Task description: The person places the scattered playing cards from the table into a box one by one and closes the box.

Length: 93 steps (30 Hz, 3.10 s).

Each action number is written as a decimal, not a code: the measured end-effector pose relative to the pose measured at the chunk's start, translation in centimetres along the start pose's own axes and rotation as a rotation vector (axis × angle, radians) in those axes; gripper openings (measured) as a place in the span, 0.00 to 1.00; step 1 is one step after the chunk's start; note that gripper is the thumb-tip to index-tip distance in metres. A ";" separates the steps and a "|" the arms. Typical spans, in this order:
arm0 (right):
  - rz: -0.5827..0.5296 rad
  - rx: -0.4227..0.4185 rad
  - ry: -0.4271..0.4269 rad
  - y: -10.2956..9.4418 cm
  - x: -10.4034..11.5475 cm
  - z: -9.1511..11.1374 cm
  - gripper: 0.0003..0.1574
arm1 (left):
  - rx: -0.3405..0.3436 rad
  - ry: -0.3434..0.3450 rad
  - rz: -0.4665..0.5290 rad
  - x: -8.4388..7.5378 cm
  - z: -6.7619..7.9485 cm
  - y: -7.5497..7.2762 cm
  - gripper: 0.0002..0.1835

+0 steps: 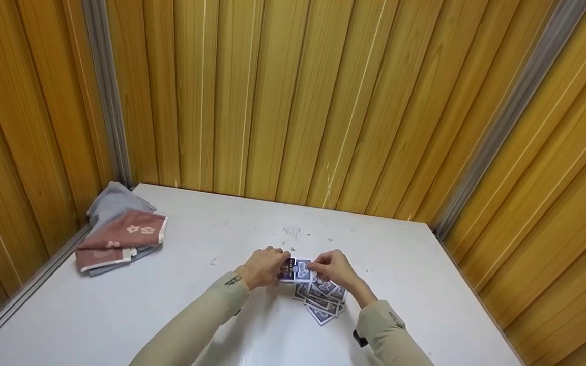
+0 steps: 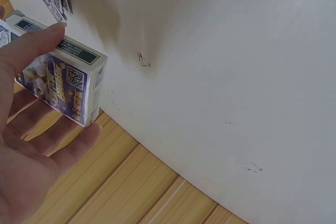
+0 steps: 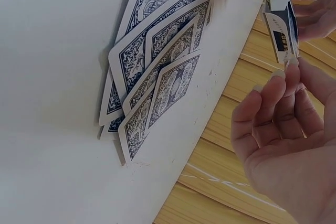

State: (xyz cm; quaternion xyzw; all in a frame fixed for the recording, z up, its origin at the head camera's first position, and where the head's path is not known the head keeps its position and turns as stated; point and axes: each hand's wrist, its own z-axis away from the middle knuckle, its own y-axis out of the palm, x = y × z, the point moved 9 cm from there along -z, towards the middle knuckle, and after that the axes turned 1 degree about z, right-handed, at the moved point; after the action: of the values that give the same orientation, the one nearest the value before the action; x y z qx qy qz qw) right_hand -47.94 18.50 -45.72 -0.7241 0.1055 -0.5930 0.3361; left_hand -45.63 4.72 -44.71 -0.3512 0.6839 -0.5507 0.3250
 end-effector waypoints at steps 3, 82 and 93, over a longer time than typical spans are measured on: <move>-0.002 -0.002 0.001 0.2 0.1 0.0 0.13 | -0.003 0.004 -0.004 -0.1 0.0 0.0 0.31; 0.099 0.035 0.046 2.8 -1.0 0.2 0.26 | -0.023 0.013 0.060 -0.3 0.1 0.2 0.30; 0.381 -0.160 0.182 -0.7 -5.0 1.4 0.24 | -0.034 -0.030 0.085 0.9 0.7 -0.1 0.28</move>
State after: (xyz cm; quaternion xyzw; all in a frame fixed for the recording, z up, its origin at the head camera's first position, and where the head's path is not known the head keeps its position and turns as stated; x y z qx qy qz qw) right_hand -48.15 22.24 -49.33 -0.6591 0.3170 -0.5713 0.3725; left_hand -45.57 3.62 -44.81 -0.3356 0.7026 -0.5194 0.3521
